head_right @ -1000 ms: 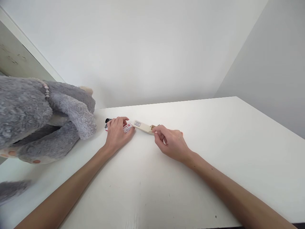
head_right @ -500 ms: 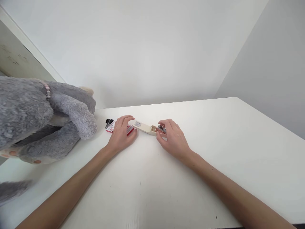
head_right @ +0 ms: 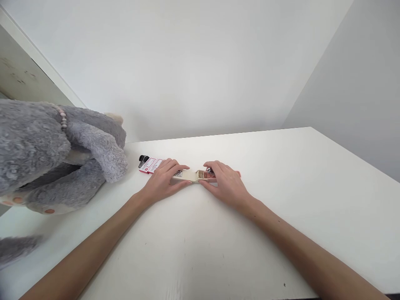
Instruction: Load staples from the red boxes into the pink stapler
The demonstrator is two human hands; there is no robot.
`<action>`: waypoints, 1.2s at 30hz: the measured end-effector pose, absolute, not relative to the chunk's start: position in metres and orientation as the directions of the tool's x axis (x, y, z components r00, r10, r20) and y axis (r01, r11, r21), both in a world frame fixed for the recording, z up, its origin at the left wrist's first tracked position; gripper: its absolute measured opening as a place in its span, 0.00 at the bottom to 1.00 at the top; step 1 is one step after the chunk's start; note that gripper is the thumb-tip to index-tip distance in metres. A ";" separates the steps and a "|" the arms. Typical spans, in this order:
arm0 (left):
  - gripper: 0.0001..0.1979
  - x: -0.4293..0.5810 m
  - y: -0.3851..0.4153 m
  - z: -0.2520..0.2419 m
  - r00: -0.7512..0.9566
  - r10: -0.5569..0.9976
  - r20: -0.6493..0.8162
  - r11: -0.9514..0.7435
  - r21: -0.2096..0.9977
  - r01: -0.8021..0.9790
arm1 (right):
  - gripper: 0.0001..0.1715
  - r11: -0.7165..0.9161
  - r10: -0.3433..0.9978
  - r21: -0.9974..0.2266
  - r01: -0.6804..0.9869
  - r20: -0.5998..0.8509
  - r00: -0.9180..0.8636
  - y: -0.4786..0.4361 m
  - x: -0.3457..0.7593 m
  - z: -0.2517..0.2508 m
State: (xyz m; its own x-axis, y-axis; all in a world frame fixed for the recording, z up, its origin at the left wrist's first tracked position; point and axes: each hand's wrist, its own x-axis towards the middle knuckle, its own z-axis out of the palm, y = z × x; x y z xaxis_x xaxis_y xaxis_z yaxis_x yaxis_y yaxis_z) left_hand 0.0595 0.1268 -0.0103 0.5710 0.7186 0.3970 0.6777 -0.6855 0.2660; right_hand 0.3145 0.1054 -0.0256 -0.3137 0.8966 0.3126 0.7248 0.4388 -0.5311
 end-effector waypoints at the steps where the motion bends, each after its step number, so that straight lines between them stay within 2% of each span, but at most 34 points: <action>1: 0.19 0.060 0.127 -0.011 0.568 0.723 0.394 -0.681 0.263 0.684 | 0.19 0.441 0.894 -0.520 0.732 0.323 -0.309 0.106 0.315 -0.027; 5: 0.19 0.061 0.128 -0.013 0.559 0.714 0.423 -0.675 0.202 0.710 | 0.22 0.480 0.851 -0.442 0.758 0.445 -0.279 0.113 0.319 -0.032; 7: 0.19 0.061 0.129 -0.015 0.531 0.708 0.466 -0.663 0.177 0.728 | 0.23 0.469 0.835 -0.454 0.758 0.507 -0.213 0.116 0.321 -0.032; 10: 0.19 0.060 0.130 -0.017 0.461 0.706 0.538 -0.633 0.189 0.750 | 0.29 0.372 0.856 -0.627 0.685 0.516 0.008 0.120 0.324 -0.027; 12: 0.18 0.059 0.132 -0.018 0.402 0.706 0.582 -0.615 0.223 0.756 | 0.35 0.322 0.879 -0.782 0.534 0.457 0.140 0.122 0.327 -0.022; 14: 0.17 0.059 0.132 -0.018 0.351 0.709 0.612 -0.601 0.262 0.756 | 0.38 0.279 0.914 -0.899 0.338 0.356 0.193 0.124 0.329 -0.018; 18: 0.16 0.059 0.132 -0.016 0.314 0.728 0.609 -0.591 0.325 0.738 | 0.32 0.146 0.989 -0.989 0.005 0.146 -0.001 0.127 0.331 -0.014; 22: 0.15 0.059 0.131 -0.016 0.294 0.753 0.589 -0.581 0.384 0.718 | 0.23 0.151 0.976 -0.978 -0.145 0.171 -0.136 0.126 0.332 -0.010; 24: 0.15 0.059 0.131 -0.015 0.285 0.768 0.574 -0.573 0.414 0.708 | 0.20 0.187 0.965 -0.972 -0.142 0.209 -0.158 0.124 0.331 -0.008; 28: 0.15 0.058 0.130 -0.014 0.329 0.793 0.514 -0.572 0.441 0.691 | 0.20 0.260 0.956 -0.965 -0.047 0.264 -0.128 0.119 0.327 -0.007; 33: 0.18 0.059 0.129 -0.013 0.417 0.781 0.464 -0.610 0.428 0.666 | 0.16 0.365 0.924 -0.929 0.063 0.354 -0.144 0.115 0.322 -0.007; 36: 0.19 0.059 0.129 -0.013 0.446 0.765 0.464 -0.632 0.408 0.659 | 0.15 0.378 0.917 -0.920 0.105 0.356 -0.181 0.113 0.321 -0.008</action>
